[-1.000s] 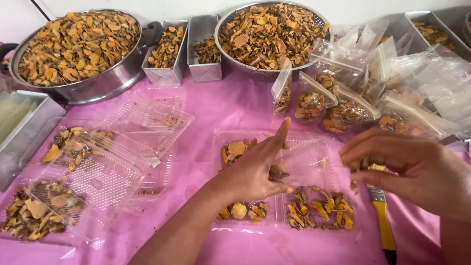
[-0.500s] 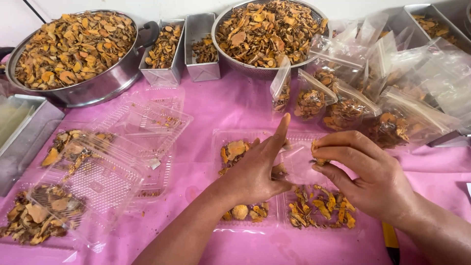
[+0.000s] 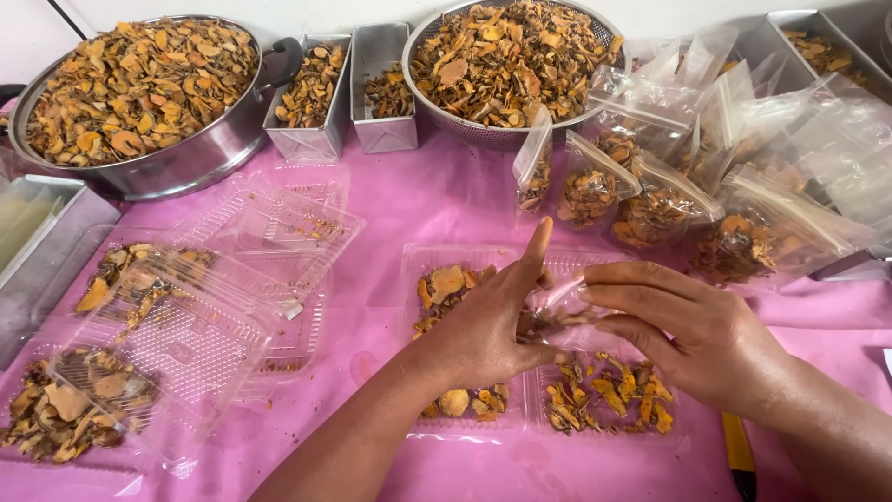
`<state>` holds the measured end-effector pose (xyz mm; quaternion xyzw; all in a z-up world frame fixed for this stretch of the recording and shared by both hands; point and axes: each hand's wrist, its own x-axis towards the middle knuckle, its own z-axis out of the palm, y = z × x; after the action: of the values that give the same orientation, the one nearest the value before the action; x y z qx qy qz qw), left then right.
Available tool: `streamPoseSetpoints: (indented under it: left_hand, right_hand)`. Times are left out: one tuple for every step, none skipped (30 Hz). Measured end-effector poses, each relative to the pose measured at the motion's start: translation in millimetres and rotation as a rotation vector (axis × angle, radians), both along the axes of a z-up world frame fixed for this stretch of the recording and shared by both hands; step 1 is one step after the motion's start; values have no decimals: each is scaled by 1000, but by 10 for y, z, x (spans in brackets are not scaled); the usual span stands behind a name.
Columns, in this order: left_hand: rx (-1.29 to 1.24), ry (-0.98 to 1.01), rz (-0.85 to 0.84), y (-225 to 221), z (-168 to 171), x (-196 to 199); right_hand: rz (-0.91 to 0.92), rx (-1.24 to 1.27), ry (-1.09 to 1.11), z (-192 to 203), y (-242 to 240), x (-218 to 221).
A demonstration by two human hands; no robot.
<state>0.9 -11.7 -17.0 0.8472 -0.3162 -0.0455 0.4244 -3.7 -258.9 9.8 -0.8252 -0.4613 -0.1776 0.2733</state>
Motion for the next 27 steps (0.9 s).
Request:
streamPoseSetpoints:
  left_hand:
    - [1, 4, -2, 2, 40, -3]
    - [18, 41, -5, 5, 74, -15]
    - [34, 78, -8, 8, 104, -23]
    - [36, 89, -10, 21, 52, -8]
    - [-45, 60, -17, 33, -4, 9]
    - [-128, 33, -25, 37, -68, 18]
    - [-129, 47, -27, 55, 28, -19]
    - [-148, 108, -21, 71, 135, -37]
    - [-168, 169, -15, 86, 247, -54]
    - [-167, 173, -18, 97, 258, -53]
    - [-133, 146, 20, 109, 272, -54]
    - [-97, 116, 58, 128, 292, -51]
    - [-95, 117, 56, 126, 295, -46]
    - [-110, 115, 50, 124, 294, -46]
    - [-125, 114, 45, 123, 290, -47]
    - [-124, 118, 42, 118, 288, -52]
    - [-103, 146, 63, 115, 287, -57]
    - [-82, 171, 84, 114, 291, -59]
    - [-82, 173, 83, 107, 300, -57]
    - [-111, 207, 79, 101, 308, -59]
    - [-141, 240, 74, 98, 316, -64]
    - [-141, 240, 76, 95, 337, -60]
    - [-88, 264, 105, 93, 359, -58]
    - [-35, 288, 133, 88, 379, -57]
    - [-37, 289, 134, 86, 367, -58]
    - [-11, 276, 139, 84, 361, -50]
    - [14, 263, 145, 83, 357, -42]
  right_hand:
    - [-2, 1, 4, 78, 6, -22]
    - [-2, 54, 22, 148, 14, -52]
    - [-3, 106, 40, 215, 21, -77]
    - [-5, 108, 51, 299, 37, -106]
    - [-94, 191, 35, 380, 52, -131]
    - [-185, 271, 21, 460, 61, -161]
    - [-189, 270, 34, 391, -40, -73]
    - [-250, 202, 69, 332, -144, 21]
    - [-310, 133, 104, 276, -251, 112]
    - [-314, 133, 107, 178, -270, 202]
    - [-356, -160, 306, 82, -290, 288]
    - [-390, -454, 501, -13, -302, 382]
    - [-391, -452, 503, -162, -291, 457]
    - [-347, -557, 437, -316, -280, 525]
    - [-303, -662, 370, -473, -268, 593]
    - [-304, -662, 375, -530, -257, 609]
    - [-295, -740, 244, -585, -245, 623]
    - [-285, -816, 109, -634, -230, 647]
    - [-285, -816, 111, -631, -210, 656]
    - [-310, -838, 161, -630, -187, 666]
    - [-335, -859, 210, -628, -163, 673]
    - [-334, -860, 210, -595, -139, 670]
    - [-327, -834, 242, -562, -114, 666]
    - [-321, -810, 274, -528, -94, 661]
    - [-320, -812, 273, -545, -107, 667]
    - [-311, -789, 318, -555, -119, 684]
    - [-302, -765, 363, -562, -130, 699]
